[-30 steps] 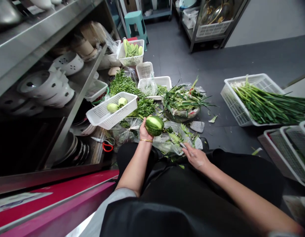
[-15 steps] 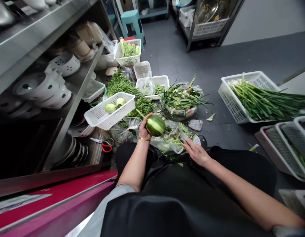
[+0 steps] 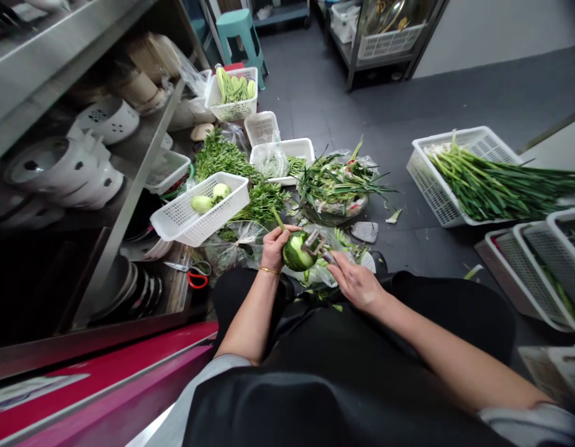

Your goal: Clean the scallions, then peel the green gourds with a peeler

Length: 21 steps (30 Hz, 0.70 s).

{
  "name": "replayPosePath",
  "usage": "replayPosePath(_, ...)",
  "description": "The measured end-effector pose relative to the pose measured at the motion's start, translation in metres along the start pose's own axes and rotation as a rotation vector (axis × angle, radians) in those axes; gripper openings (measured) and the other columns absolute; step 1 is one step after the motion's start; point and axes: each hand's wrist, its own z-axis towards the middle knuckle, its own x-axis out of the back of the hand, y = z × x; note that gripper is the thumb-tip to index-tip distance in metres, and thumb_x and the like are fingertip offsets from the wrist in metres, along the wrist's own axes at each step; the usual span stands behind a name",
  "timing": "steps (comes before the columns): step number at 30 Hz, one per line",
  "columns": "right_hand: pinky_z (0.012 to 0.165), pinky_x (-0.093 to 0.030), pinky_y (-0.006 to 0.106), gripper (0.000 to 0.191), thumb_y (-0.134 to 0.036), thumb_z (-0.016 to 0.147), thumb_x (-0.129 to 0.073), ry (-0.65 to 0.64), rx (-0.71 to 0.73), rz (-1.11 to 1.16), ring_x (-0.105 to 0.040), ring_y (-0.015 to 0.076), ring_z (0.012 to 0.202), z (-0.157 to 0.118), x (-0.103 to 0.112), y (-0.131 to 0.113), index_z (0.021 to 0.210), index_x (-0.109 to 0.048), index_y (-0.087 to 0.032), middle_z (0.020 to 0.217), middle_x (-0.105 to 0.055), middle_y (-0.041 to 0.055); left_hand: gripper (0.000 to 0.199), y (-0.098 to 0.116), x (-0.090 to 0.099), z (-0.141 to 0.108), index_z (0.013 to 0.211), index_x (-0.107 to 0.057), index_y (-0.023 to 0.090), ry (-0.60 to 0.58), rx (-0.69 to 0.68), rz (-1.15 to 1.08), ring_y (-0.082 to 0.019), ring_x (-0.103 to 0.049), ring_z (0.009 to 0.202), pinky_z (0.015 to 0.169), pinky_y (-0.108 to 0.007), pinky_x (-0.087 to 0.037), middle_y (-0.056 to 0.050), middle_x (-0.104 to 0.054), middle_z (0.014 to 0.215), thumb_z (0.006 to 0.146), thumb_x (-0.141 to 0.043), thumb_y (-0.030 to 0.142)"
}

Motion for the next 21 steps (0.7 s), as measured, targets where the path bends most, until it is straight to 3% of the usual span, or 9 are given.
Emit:
replayPosePath(2, 0.060, -0.047, 0.030, 0.042, -0.040, 0.097, -0.029, -0.056, -0.025, -0.027, -0.068, 0.0218, 0.074, -0.024, -0.022, 0.017, 0.128, -0.048, -0.019, 0.095, -0.071, 0.0086, 0.028, -0.003, 0.002, 0.006, 0.084, -0.072, 0.018, 0.108, -0.004, -0.119, -0.020, -0.066, 0.076, 0.073, -0.032, -0.050, -0.007, -0.071, 0.083, 0.074, -0.068, 0.044)
replayPosePath(4, 0.057, -0.047, 0.031, 0.040, -0.037, 0.096, -0.030, -0.191, -0.060, -0.082, -0.068, 0.0240, 0.071, -0.040, -0.039, 0.036, 0.123, -0.054, -0.018, 0.087, -0.072, 0.0095, 0.029, -0.004, 0.006, 0.014, 0.084, -0.070, 0.020, 0.244, -0.037, -0.241, -0.019, -0.066, 0.075, 0.074, -0.033, -0.051, -0.004, -0.070, 0.080, 0.075, -0.065, 0.048)
replayPosePath(6, 0.055, -0.047, 0.032, 0.041, -0.037, 0.096, -0.029, -0.249, -0.095, -0.104, -0.068, 0.0249, 0.068, -0.044, -0.041, 0.051, 0.120, -0.057, -0.016, 0.079, -0.071, 0.0099, 0.033, -0.005, 0.010, 0.019, 0.086, -0.068, 0.021, 0.283, -0.016, -0.306, -0.018, -0.066, 0.077, 0.076, -0.034, -0.051, -0.004, -0.069, 0.083, 0.077, -0.061, 0.052)
replayPosePath(9, 0.061, -0.048, 0.032, 0.045, -0.036, 0.097, -0.024, -0.127, -0.011, -0.082, -0.068, 0.0233, 0.074, -0.025, -0.011, 0.047, 0.123, -0.056, -0.016, 0.091, -0.071, 0.0130, 0.036, -0.006, 0.010, 0.018, 0.085, -0.067, 0.020, 0.213, 0.083, -0.303, -0.019, -0.066, 0.077, 0.076, -0.035, -0.051, -0.006, -0.069, 0.084, 0.077, -0.059, 0.055)
replayPosePath(12, 0.065, -0.047, 0.030, 0.045, -0.039, 0.097, -0.025, -0.036, 0.096, -0.104, -0.067, 0.0222, 0.082, 0.010, 0.035, 0.011, 0.125, -0.053, -0.017, 0.104, -0.068, 0.0131, 0.034, -0.004, 0.002, 0.010, 0.083, -0.068, 0.019, 0.175, 0.062, -0.249, -0.018, -0.065, 0.074, 0.072, -0.032, -0.051, -0.005, -0.069, 0.081, 0.073, -0.066, 0.052)
replayPosePath(15, 0.061, -0.043, 0.028, 0.043, -0.045, 0.097, -0.027, -0.072, 0.055, -0.170, -0.066, 0.0212, 0.074, 0.037, 0.060, -0.031, 0.122, -0.052, -0.021, 0.090, -0.070, 0.0077, 0.033, 0.003, -0.004, 0.002, 0.084, -0.070, 0.018, 0.120, 0.006, -0.145, -0.017, -0.065, 0.070, 0.068, -0.029, -0.050, -0.005, -0.071, 0.081, 0.071, -0.070, 0.048)
replayPosePath(18, 0.057, -0.040, 0.026, 0.041, -0.045, 0.097, -0.028, -0.092, 0.033, -0.188, -0.066, 0.0206, 0.072, 0.034, 0.047, -0.043, 0.121, -0.052, -0.021, 0.088, -0.071, 0.0067, 0.031, 0.009, -0.004, -0.002, 0.084, -0.070, 0.017, 0.098, -0.032, -0.067, -0.017, -0.066, 0.071, 0.068, -0.028, -0.050, -0.006, -0.071, 0.084, 0.072, -0.070, 0.047)
replayPosePath(21, 0.054, -0.041, 0.026, 0.038, -0.042, 0.097, -0.031, -0.063, 0.009, -0.142, -0.067, 0.0204, 0.072, -0.001, 0.009, -0.013, 0.120, -0.053, -0.022, 0.092, -0.071, 0.0070, 0.031, 0.009, 0.002, 0.002, 0.083, -0.070, 0.019, 0.134, -0.039, -0.084, -0.021, -0.067, 0.080, 0.074, -0.032, -0.051, -0.006, -0.071, 0.085, 0.072, -0.069, 0.048)
